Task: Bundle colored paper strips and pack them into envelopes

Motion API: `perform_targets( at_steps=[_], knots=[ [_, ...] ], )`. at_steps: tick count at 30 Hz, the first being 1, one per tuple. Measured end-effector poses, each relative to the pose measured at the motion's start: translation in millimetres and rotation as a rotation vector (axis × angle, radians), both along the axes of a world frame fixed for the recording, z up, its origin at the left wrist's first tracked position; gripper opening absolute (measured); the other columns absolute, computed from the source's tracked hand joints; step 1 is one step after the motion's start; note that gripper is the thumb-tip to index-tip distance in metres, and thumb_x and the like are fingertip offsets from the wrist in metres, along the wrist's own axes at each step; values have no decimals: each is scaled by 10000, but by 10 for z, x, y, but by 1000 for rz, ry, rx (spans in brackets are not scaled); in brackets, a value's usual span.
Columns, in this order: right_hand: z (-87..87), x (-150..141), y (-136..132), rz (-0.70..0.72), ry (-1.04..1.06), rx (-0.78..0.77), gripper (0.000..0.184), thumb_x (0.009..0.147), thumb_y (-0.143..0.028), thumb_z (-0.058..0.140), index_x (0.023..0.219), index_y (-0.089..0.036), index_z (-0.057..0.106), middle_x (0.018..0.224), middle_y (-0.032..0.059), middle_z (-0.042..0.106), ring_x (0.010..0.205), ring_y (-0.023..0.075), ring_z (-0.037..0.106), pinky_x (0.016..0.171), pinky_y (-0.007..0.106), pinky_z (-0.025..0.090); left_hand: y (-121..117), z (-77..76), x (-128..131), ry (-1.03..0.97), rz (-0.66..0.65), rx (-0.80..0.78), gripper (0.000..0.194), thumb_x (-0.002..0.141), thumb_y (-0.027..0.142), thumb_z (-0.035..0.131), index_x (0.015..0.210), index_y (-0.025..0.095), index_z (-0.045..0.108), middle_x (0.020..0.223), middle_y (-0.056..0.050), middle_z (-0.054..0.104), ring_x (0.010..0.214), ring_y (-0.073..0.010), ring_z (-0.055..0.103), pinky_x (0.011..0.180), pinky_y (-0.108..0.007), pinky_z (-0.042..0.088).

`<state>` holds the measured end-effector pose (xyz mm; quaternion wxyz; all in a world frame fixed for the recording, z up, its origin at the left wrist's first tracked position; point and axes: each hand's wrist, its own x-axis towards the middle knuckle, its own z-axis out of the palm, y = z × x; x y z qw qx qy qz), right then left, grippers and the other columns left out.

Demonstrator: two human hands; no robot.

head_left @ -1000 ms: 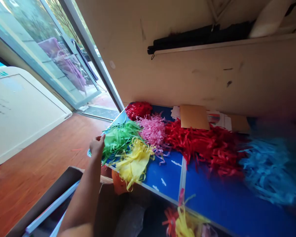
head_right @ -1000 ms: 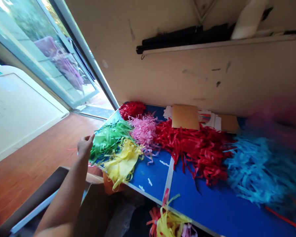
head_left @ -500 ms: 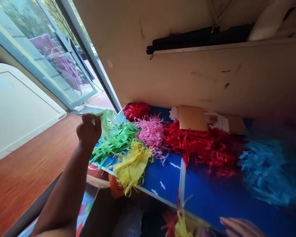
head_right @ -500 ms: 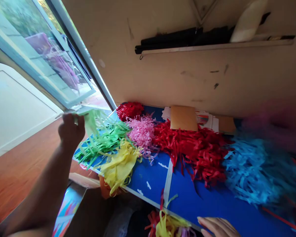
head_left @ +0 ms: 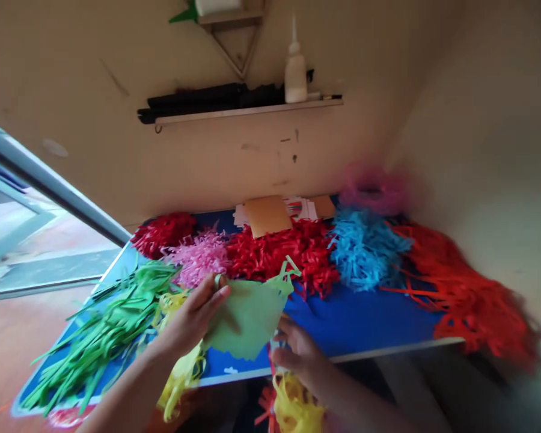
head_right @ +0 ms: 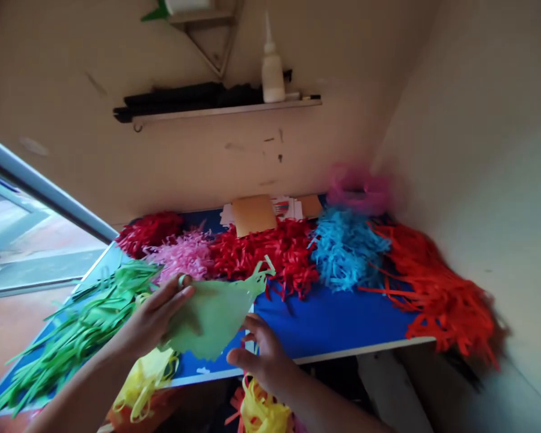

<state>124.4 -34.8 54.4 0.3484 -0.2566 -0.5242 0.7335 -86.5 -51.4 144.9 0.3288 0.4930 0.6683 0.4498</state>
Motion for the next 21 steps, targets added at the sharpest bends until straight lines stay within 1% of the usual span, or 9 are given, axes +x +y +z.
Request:
perform_targets(
  at_steps=[3, 5, 8, 9, 11, 13, 15, 17, 21],
  knots=[
    [15, -70, 51, -25, 75, -259, 585, 669, -611, 774, 1073, -192, 713, 967, 68, 729, 988, 280, 654, 903, 391, 478, 141, -80, -41, 289, -172, -25, 329, 849, 531, 539, 847, 203, 561, 690, -7, 633, 607, -170, 640, 567, -287, 556],
    [-28, -144, 105, -238, 16, -424, 487, 661, -569, 791, 949, -182, 728, 894, 60, 737, 901, 262, 673, 846, 374, 498, 162, -148, 32, 572, -71, 92, 307, 814, 473, 605, 942, 194, 593, 905, -92, 703, 843, -256, 683, 759, -394, 565],
    [-137, -223, 173, -475, -45, -599, 496, 588, -606, 805, 833, -183, 719, 869, 66, 738, 868, 260, 669, 778, 356, 507, 40, -381, 362, 920, 165, 351, 387, 841, 319, 613, 1201, 190, 554, 1227, -166, 647, 1192, -323, 579, 1037, -521, 412],
    [-163, -234, 179, -472, -15, -623, 512, 588, -619, 796, 845, -182, 723, 883, 70, 742, 889, 266, 667, 787, 360, 506, -20, -505, 504, 1013, 143, 427, 426, 846, 277, 600, 1258, 191, 529, 1278, -169, 629, 1235, -322, 553, 1095, -545, 341],
    [-182, -239, 159, -411, 78, -615, 521, 632, -615, 770, 921, -182, 736, 955, 73, 746, 972, 273, 656, 862, 372, 493, -113, -790, 756, 1103, -24, 413, 546, 862, 204, 533, 1396, 174, 424, 1410, -182, 541, 1340, -315, 467, 1159, -553, 231],
    [-159, -242, 108, -380, 117, -558, 508, 681, -585, 758, 992, -184, 738, 1040, 74, 740, 1069, 269, 631, 962, 375, 456, -140, -1046, 888, 1098, -14, 452, 616, 868, 171, 469, 1468, 148, 330, 1416, -191, 537, 1349, -297, 466, 1173, -536, 207],
    [-109, -261, 55, -381, 108, -525, 506, 693, -572, 761, 1011, -179, 738, 1061, 80, 737, 1118, 272, 613, 1017, 388, 426, -125, -1168, 870, 1061, 40, 474, 648, 861, 142, 414, 1497, 154, 290, 1386, -182, 570, 1315, -281, 510, 1173, -528, 216],
    [-30, -300, 27, -352, 118, -514, 486, 696, -575, 755, 977, -179, 744, 1028, 89, 744, 1104, 284, 623, 1005, 411, 442, -123, -1096, 747, 1059, 84, 484, 670, 846, 121, 396, 1506, 179, 296, 1352, -171, 604, 1280, -281, 548, 1172, -541, 208],
    [213, -351, 80, -241, 290, -534, 453, 652, -570, 748, 933, -214, 736, 1006, 77, 749, 1056, 305, 645, 889, 434, 514, -238, -538, 520, 1220, 14, 500, 700, 835, 97, 438, 1510, 235, 312, 1328, -130, 634, 1263, -296, 563, 1186, -585, 117]
  ],
)
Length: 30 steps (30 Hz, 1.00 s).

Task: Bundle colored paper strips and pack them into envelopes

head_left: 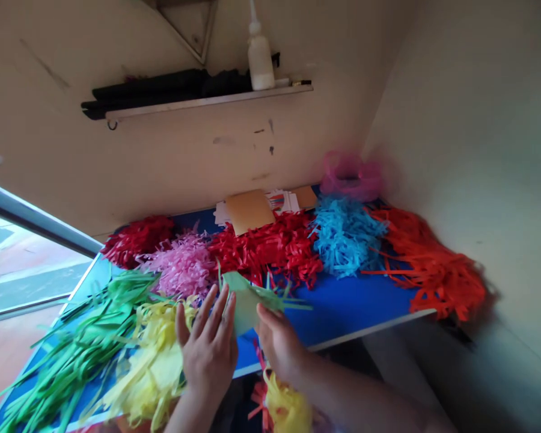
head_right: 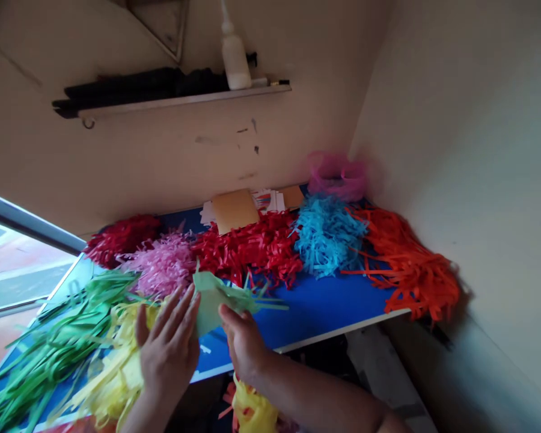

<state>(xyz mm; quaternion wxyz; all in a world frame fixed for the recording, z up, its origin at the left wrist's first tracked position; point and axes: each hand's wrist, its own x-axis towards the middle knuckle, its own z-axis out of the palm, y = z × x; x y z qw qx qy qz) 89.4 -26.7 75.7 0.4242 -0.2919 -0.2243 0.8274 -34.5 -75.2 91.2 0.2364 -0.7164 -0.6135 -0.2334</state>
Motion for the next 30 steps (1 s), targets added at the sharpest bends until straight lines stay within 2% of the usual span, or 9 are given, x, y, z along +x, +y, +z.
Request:
perform_targets(
  at_steps=[2, 4, 9, 12, 16, 19, 22, 26, 30],
  knots=[
    [101, 48, 70, 46, 71, 20, 462, 644, -583, 711, 937, -226, 730, 990, 74, 750, 1051, 313, 648, 856, 440, 526, -66, 231, 7, 79, -72, -79, 669, 844, 73, 423, 1485, 259, 366, 1320, -82, 646, 1232, -270, 592, 1208, -549, 63],
    [120, 178, 158, 75, 68, 55, 465, 687, -610, 629, 949, -240, 727, 957, 76, 752, 1039, 310, 654, 843, 445, 528, -95, 265, 94, 78, -120, -159, 602, 852, 58, 403, 1416, 256, 479, 1317, -46, 650, 1222, -249, 600, 1225, -489, 33],
    [-177, 981, 499, -78, -169, 161, 472, 789, -612, 510, 1044, -260, 695, 977, 89, 744, 1010, 290, 666, 832, 468, 524, 25, -446, 482, -107, -174, -316, 502, 834, 43, 407, 1243, 205, 649, 1336, -28, 636, 1292, -231, 538, 1235, -404, 46],
    [-313, 1674, 740, -297, -566, 264, 450, 775, -567, 578, 1017, -206, 693, 975, 115, 735, 988, 304, 673, 839, 489, 521, 138, -898, 733, -149, -242, -390, 495, 832, 30, 404, 1219, 197, 663, 1304, -46, 659, 1261, -233, 569, 1227, -445, 101],
    [-313, 2117, 702, -586, -957, 493, 428, 805, -502, 631, 1108, -200, 651, 1150, 130, 693, 1206, 310, 565, 1069, 553, 338, 215, -1066, 912, -229, -239, -429, 501, 819, 34, 423, 1227, 205, 657, 1298, -74, 661, 1234, -249, 592, 1207, -513, 163],
    [-391, 1919, 428, -166, -1138, 1097, 392, 792, -365, 719, 1164, -261, 650, 1212, 89, 690, 1255, 293, 538, 1157, 553, 151, 219, -985, 893, -259, -226, -470, 492, 806, 45, 444, 1223, 200, 655, 1282, -95, 671, 1233, -261, 592, 1197, -544, 174],
    [-537, 1621, 313, 324, -1109, 1398, 177, 901, -239, 612, 1058, -267, 688, 1039, 42, 758, 1089, 230, 650, 1078, 477, 275, 185, -908, 767, -244, -300, -506, 434, 817, 70, 469, 1182, 196, 668, 1281, -103, 671, 1230, -275, 591, 1159, -555, 252],
    [-680, 1510, 462, 342, -1196, 1366, 217, 969, -253, 541, 810, -214, 683, 810, 15, 759, 825, 167, 677, 835, 351, 346, 115, -895, 553, -405, -356, -511, 290, 860, 133, 502, 1022, 244, 715, 1053, -55, 764, 1054, -236, 673, 1055, -479, 376],
    [-721, 1454, 572, 313, -1334, 1311, 262, 986, -272, 502, 786, -197, 653, 693, 5, 720, 665, 144, 621, 766, 312, 324, 121, -898, 490, -526, -178, -536, 162, 913, 270, 544, 930, 249, 704, 905, -32, 766, 877, -204, 693, 965, -439, 387]
  ],
)
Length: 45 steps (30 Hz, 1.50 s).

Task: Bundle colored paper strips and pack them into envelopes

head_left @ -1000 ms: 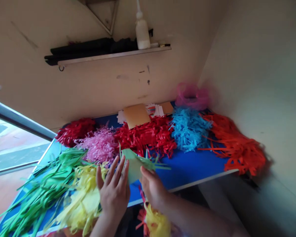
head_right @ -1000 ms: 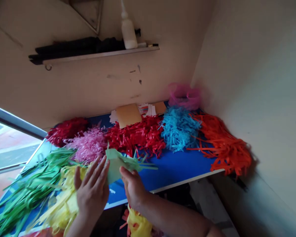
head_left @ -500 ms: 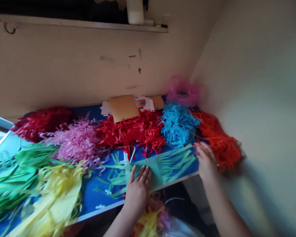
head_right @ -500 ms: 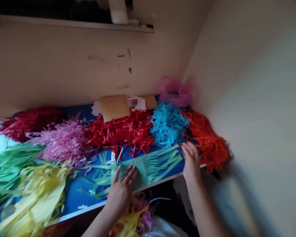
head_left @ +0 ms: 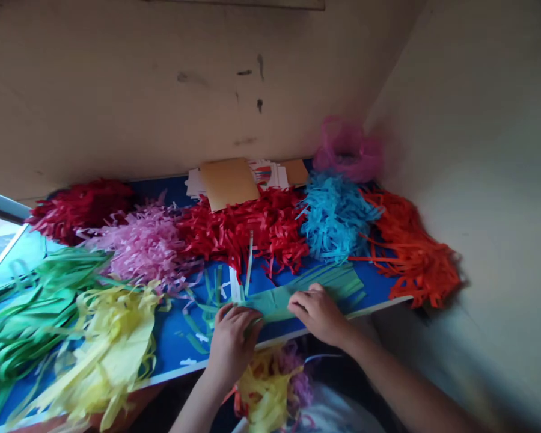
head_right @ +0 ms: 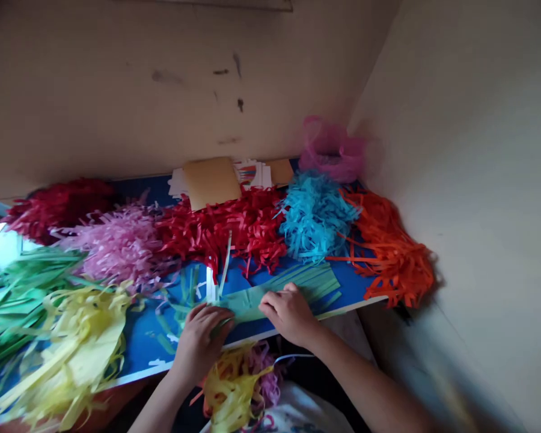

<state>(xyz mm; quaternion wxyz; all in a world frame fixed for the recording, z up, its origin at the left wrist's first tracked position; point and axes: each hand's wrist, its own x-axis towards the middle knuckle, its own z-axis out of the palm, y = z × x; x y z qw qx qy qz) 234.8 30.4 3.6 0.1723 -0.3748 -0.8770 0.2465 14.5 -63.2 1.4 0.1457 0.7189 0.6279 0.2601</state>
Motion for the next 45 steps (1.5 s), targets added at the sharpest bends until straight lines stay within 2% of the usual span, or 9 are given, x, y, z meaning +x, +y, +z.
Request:
perform_targets(
  at_steps=[4, 11, 30, 32, 35, 37, 40, 41, 45],
  knots=[
    [-3, -134, 79, -52, -111, -7, 221, 965, -310, 549, 809, -209, 669, 663, 0, 711, 615, 155, 595, 719, 291, 331, 89, 6, 61, 126, 202, -38, 206, 927, 343, 545, 824, 248, 697, 783, -4, 747, 775, -194, 689, 892, -412, 366],
    [7, -196, 253, -145, -232, -56, 171, 912, -346, 637, 793, -240, 698, 691, -18, 744, 625, 156, 637, 672, 268, 335, 221, 4, 141, 263, 297, -72, 294, 943, 329, 489, 761, 216, 690, 570, -13, 668, 619, -211, 658, 862, -421, 347],
    [-48, -395, 296, -263, -390, 16, 319, 906, -521, 599, 773, -247, 694, 662, 28, 735, 579, 187, 640, 561, 293, 242, 266, -45, 123, 360, 291, -107, 242, 920, 288, 519, 739, 203, 654, 524, -10, 638, 581, -214, 638, 807, -401, 364],
    [-30, -388, 308, -287, -398, 25, 323, 893, -523, 617, 778, -229, 685, 645, 37, 719, 584, 196, 632, 580, 298, 260, 262, -16, 130, 367, 297, -103, 190, 916, 284, 536, 810, 200, 668, 592, -25, 671, 637, -226, 646, 803, -404, 374],
    [34, -298, 299, -364, -298, 174, 262, 846, -454, 705, 855, -194, 669, 756, 66, 725, 733, 229, 645, 696, 327, 316, 260, 54, 114, 401, 290, -39, 116, 885, 247, 594, 953, 219, 684, 909, -77, 733, 876, -276, 647, 861, -436, 373],
    [70, -198, 270, -219, -141, 321, 199, 841, -371, 723, 901, -193, 658, 873, 70, 724, 846, 232, 632, 787, 355, 324, 266, 97, 78, 444, 174, 29, 125, 853, 178, 625, 916, 258, 698, 1015, -56, 721, 980, -291, 616, 932, -467, 348],
    [45, -71, 239, 221, -6, 408, 53, 888, -250, 652, 900, -198, 652, 908, 39, 716, 882, 195, 615, 868, 371, 314, 275, 150, 20, 483, -59, 92, 184, 830, 102, 610, 806, 263, 696, 923, -12, 724, 992, -275, 610, 1028, -507, 287],
    [16, -49, 244, 298, 3, 410, 47, 905, -220, 624, 879, -194, 652, 884, 30, 716, 863, 182, 615, 870, 370, 311, 273, 169, 14, 478, -96, 96, 182, 823, 97, 601, 793, 253, 690, 886, -13, 723, 999, -275, 610, 1057, -521, 262],
    [-74, -57, 323, 236, 32, 316, 173, 950, -212, 570, 806, -199, 665, 833, 4, 727, 801, 154, 613, 836, 359, 293, 239, 251, 104, 441, -78, 69, 129, 825, 169, 575, 773, 222, 682, 782, -42, 709, 1018, -287, 612, 1115, -558, 199]
  ],
)
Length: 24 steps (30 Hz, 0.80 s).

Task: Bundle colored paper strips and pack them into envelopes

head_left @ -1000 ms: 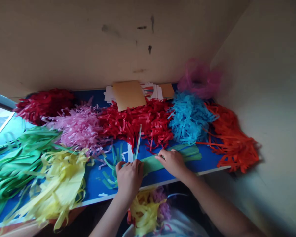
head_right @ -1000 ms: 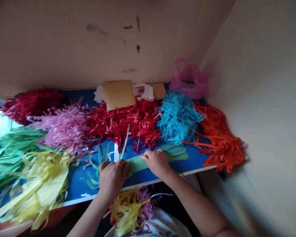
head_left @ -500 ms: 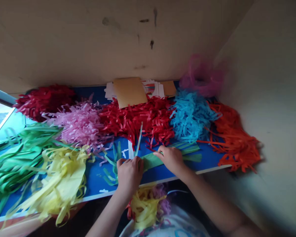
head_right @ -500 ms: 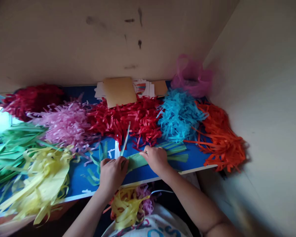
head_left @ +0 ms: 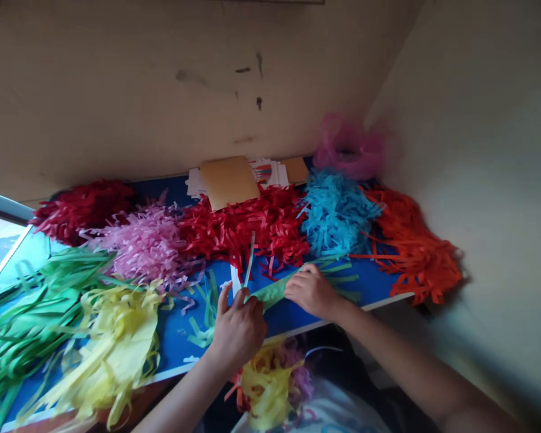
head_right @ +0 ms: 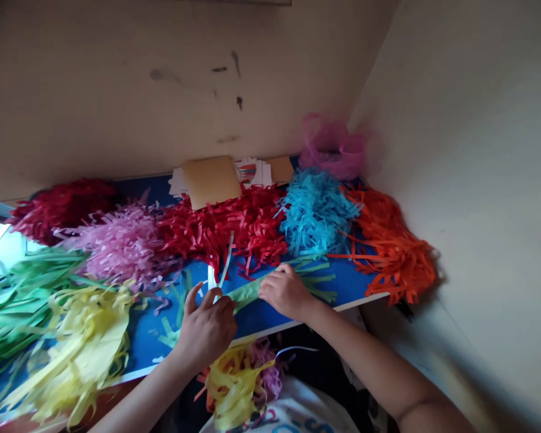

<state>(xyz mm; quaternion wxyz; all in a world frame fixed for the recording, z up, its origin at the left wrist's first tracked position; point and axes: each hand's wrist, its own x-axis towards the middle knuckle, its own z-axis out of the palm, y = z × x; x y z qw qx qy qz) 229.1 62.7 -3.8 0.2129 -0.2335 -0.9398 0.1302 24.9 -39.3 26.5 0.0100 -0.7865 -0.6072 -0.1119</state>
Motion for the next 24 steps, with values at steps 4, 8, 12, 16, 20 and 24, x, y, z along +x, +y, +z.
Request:
perform_targets(
  at_steps=[4, 8, 12, 16, 20, 24],
  knots=[
    [55, -21, 88, -18, -95, -144, 94, 893, -298, 672, 915, -207, 681, 971, 29, 733, 908, 180, 614, 869, 369, 275, -48, -1, 88, 40, 97, 12, 162, 861, 193, 539, 839, 222, 697, 832, -57, 730, 1001, -282, 623, 1117, -576, 183],
    [72, 19, 181, 0, -178, -184, 46, 868, -269, 705, 882, -226, 711, 972, 12, 726, 942, 182, 600, 863, 356, 271, -107, -115, -53, 11, 157, 28, 211, 833, 113, 547, 866, 252, 702, 885, -26, 751, 1002, -275, 635, 1105, -599, 159],
    [25, 8, 257, -68, -165, -215, 115, 906, -267, 661, 813, -240, 723, 896, -20, 718, 881, 149, 600, 810, 318, 282, -128, -199, -187, -115, 170, 55, 90, 826, 227, 632, 856, 257, 712, 889, -18, 752, 969, -278, 645, 1068, -579, 217],
    [29, -91, 276, -147, -180, -211, 160, 912, -280, 626, 801, -187, 696, 852, 16, 700, 846, 166, 593, 761, 316, 283, -75, -181, -145, -146, 253, 34, 193, 904, 330, 585, 780, 241, 704, 828, -22, 743, 934, -266, 644, 1009, -531, 281],
    [41, -164, 283, -195, -205, -202, 157, 871, -267, 638, 749, -172, 667, 797, 25, 684, 818, 176, 596, 735, 311, 276, -2, -156, -112, -143, 282, -21, 291, 933, 292, 528, 698, 242, 694, 779, -18, 737, 888, -245, 642, 947, -483, 312],
    [14, -185, 289, -223, -215, -197, 159, 863, -263, 622, 738, -171, 658, 796, 28, 684, 803, 175, 604, 734, 308, 277, 59, -154, -125, -101, 299, -71, 314, 912, 303, 538, 646, 243, 693, 757, -24, 734, 866, -247, 638, 900, -458, 325]
  ],
)
